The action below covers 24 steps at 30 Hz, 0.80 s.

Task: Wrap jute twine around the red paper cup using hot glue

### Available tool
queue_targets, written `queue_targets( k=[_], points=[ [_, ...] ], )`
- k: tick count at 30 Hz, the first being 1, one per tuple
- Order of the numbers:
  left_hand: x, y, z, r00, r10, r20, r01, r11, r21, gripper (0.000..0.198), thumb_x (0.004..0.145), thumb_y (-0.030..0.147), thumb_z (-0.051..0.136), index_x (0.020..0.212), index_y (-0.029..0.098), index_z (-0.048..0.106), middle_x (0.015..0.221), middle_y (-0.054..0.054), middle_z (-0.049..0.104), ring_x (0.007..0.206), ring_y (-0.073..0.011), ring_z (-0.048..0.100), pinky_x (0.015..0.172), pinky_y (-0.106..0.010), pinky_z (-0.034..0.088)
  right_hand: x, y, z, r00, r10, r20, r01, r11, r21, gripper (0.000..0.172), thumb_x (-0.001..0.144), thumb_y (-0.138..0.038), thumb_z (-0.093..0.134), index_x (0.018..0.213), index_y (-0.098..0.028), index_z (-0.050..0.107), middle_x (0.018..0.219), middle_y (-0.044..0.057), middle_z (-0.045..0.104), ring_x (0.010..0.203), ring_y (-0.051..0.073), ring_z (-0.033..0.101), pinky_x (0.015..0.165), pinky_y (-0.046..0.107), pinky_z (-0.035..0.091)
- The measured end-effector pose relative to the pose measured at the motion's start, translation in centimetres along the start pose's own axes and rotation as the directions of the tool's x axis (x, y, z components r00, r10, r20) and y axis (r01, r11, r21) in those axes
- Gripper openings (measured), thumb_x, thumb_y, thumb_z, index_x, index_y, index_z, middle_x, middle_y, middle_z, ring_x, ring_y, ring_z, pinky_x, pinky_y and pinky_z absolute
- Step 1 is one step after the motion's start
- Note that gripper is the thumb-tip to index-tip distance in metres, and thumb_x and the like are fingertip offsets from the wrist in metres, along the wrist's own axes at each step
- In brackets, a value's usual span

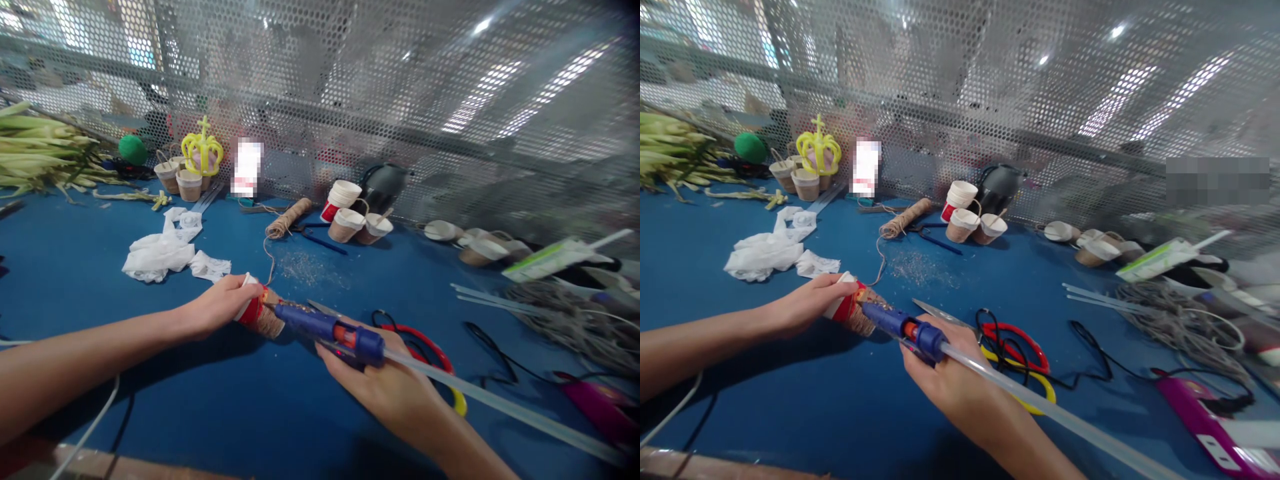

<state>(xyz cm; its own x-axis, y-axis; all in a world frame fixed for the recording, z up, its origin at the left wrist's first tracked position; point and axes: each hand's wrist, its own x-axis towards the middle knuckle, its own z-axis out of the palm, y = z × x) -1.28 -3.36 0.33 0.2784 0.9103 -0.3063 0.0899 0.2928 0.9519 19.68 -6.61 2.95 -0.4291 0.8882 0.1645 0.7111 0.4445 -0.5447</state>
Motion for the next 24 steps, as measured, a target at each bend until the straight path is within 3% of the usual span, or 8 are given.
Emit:
queue_targets(
  k=[4,9,14,24],
  points=[
    [0.0,0.1,0.0,0.999,0.017,0.041,-0.017,1.0,-0.01,0.028,0.071,0.032,0.043,0.077,0.01,0.058,0.069,-0.004,0.061,0.065,-0.0167,0.056,0.061,-0.026,0.04,-0.2,0.1,0.1,1.0,-0.011,-0.01,0.011,1.0,-0.019,0.009,0.071,-0.023,0.052,0.073,-0.021,0.06,0.064,0.0,0.065,0.062,0.017,0.062,0.06,0.026,0.051],
    [-0.5,0.4,0.2,0.996,0.054,0.071,-0.056,0.998,0.026,0.026,0.072,0.03,0.042,0.074,0.011,0.06,0.069,-0.003,0.061,0.061,-0.0135,0.053,0.057,-0.022,0.038,0.5,-0.8,-0.4,0.998,-0.009,-0.065,0.008,1.0,-0.01,0.01,0.07,-0.022,0.05,0.072,-0.021,0.06,0.07,0.003,0.067,0.067,0.02,0.063,0.061,0.029,0.051],
    [-0.6,0.3,0.1,0.995,0.08,0.064,-0.087,0.99,0.115,0.027,0.073,0.031,0.041,0.074,0.01,0.059,0.068,-0.003,0.061,0.062,-0.015,0.053,0.057,-0.023,0.039,1.1,-1.6,-1.3,0.999,-0.026,-0.04,0.027,1.0,0.002,0.013,0.07,-0.019,0.046,0.066,-0.021,0.058,0.062,0.002,0.065,0.056,0.017,0.061,0.055,0.026,0.051],
    [-0.7,0.4,0.1,0.99,0.104,0.096,-0.115,0.985,0.127,0.029,0.072,0.031,0.04,0.077,0.011,0.06,0.071,-0.004,0.062,0.068,-0.0171,0.055,0.063,-0.025,0.042,0.5,-0.5,-0.8,0.996,-0.082,-0.045,0.075,0.988,-0.137,0.014,0.073,-0.023,0.048,0.071,-0.021,0.061,0.065,0.001,0.064,0.064,0.017,0.062,0.058,0.025,0.048]
  ],
)
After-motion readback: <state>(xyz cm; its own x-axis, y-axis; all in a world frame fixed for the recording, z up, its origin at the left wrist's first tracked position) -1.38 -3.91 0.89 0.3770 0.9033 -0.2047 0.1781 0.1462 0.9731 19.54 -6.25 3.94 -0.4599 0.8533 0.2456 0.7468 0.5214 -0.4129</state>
